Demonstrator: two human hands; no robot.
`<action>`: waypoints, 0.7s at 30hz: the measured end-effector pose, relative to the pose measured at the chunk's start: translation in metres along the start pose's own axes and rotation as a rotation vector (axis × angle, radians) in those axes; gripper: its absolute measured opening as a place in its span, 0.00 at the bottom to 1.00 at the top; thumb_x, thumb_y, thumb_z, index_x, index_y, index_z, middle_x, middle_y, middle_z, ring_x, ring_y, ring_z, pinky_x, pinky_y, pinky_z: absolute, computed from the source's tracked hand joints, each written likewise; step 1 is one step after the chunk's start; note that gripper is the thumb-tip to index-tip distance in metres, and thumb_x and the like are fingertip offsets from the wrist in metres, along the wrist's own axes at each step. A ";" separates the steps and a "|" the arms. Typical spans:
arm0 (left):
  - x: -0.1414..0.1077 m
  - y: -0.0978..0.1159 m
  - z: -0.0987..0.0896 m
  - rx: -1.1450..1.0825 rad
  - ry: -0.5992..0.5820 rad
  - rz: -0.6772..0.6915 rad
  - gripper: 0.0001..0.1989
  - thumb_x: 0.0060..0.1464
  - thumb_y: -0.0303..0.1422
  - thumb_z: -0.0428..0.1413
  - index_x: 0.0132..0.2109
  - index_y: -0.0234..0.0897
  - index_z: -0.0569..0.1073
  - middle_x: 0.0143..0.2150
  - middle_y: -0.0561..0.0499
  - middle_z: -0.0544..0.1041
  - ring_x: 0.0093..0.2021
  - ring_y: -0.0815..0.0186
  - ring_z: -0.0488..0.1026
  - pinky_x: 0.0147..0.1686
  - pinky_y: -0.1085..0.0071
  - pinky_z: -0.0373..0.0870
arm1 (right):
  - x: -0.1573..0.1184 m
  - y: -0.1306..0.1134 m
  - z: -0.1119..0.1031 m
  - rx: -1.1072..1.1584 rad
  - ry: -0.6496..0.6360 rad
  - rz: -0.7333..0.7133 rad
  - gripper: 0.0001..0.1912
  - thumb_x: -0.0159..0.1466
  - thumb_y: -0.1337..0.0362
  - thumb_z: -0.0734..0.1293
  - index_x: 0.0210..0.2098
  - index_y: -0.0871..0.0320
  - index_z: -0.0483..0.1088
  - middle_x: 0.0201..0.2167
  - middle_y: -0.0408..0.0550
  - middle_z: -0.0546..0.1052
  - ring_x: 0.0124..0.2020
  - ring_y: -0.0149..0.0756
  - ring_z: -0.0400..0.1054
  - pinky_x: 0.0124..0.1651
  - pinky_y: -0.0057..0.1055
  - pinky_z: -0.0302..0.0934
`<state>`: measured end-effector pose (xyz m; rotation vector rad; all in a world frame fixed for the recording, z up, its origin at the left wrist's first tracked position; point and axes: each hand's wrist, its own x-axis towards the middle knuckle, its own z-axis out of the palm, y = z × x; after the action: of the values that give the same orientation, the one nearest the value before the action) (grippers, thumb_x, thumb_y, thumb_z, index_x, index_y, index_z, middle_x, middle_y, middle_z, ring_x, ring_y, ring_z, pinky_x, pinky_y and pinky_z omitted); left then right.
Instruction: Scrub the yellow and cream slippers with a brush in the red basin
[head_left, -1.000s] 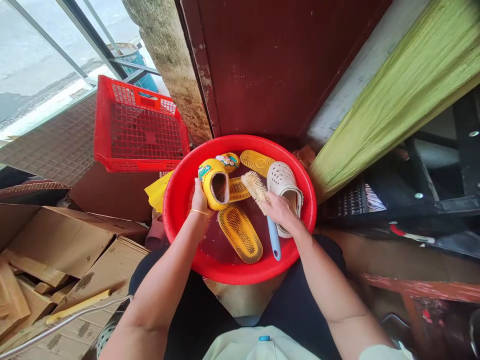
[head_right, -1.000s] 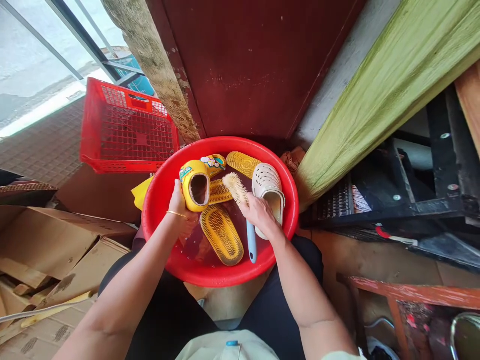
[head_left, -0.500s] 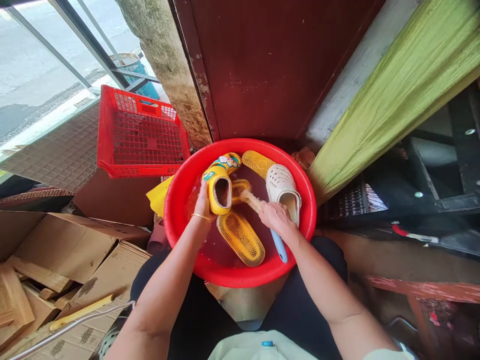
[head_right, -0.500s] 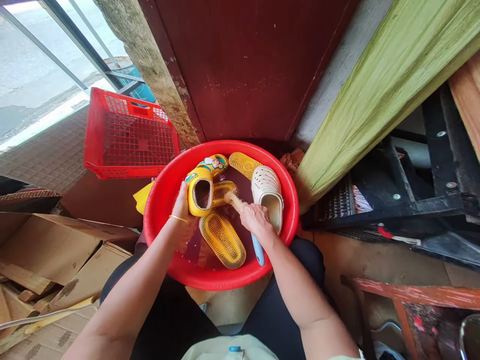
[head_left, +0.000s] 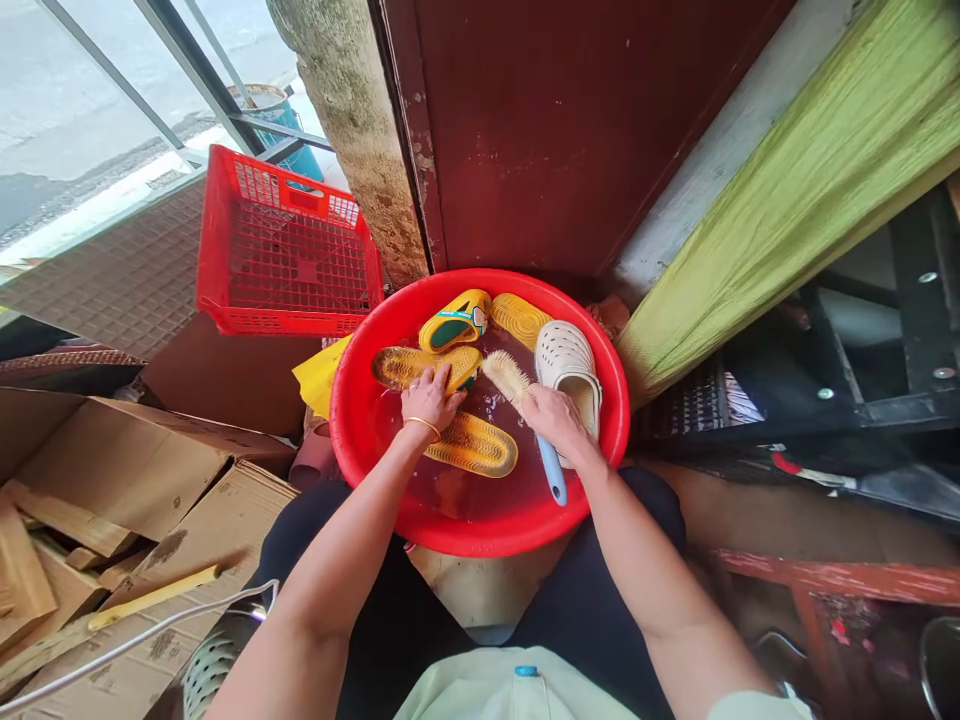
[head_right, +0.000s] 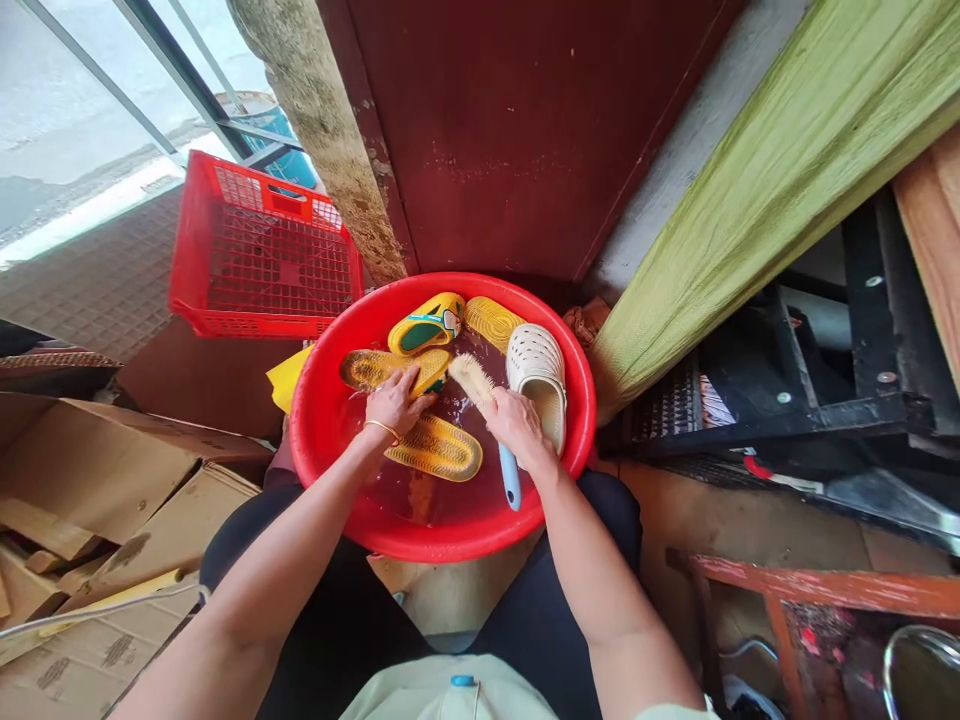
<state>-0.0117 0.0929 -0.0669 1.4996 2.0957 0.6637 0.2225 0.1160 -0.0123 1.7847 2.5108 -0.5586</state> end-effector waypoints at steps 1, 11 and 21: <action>0.000 0.003 -0.004 -0.146 0.036 -0.016 0.33 0.52 0.43 0.65 0.64 0.42 0.70 0.66 0.39 0.70 0.66 0.43 0.65 0.63 0.48 0.62 | 0.000 0.003 -0.002 0.067 0.046 -0.014 0.18 0.72 0.60 0.54 0.45 0.58 0.73 0.41 0.54 0.80 0.43 0.40 0.73 0.44 0.30 0.59; 0.002 0.034 -0.033 -1.567 -0.404 -0.508 0.32 0.63 0.55 0.46 0.60 0.34 0.72 0.46 0.38 0.82 0.44 0.50 0.81 0.46 0.50 0.79 | 0.010 0.000 -0.009 0.689 0.236 0.074 0.18 0.71 0.50 0.56 0.46 0.54 0.70 0.38 0.49 0.76 0.38 0.39 0.70 0.40 0.33 0.66; -0.003 0.040 -0.026 -1.631 -0.338 -0.620 0.30 0.66 0.51 0.43 0.61 0.34 0.71 0.44 0.39 0.82 0.46 0.51 0.81 0.46 0.49 0.79 | 0.003 -0.008 -0.020 1.088 0.192 0.107 0.32 0.65 0.53 0.63 0.67 0.48 0.58 0.59 0.50 0.70 0.34 0.34 0.71 0.26 0.28 0.73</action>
<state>0.0018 0.0986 -0.0208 0.0092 0.9348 1.2222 0.2177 0.1223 0.0078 2.2493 2.3186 -2.1222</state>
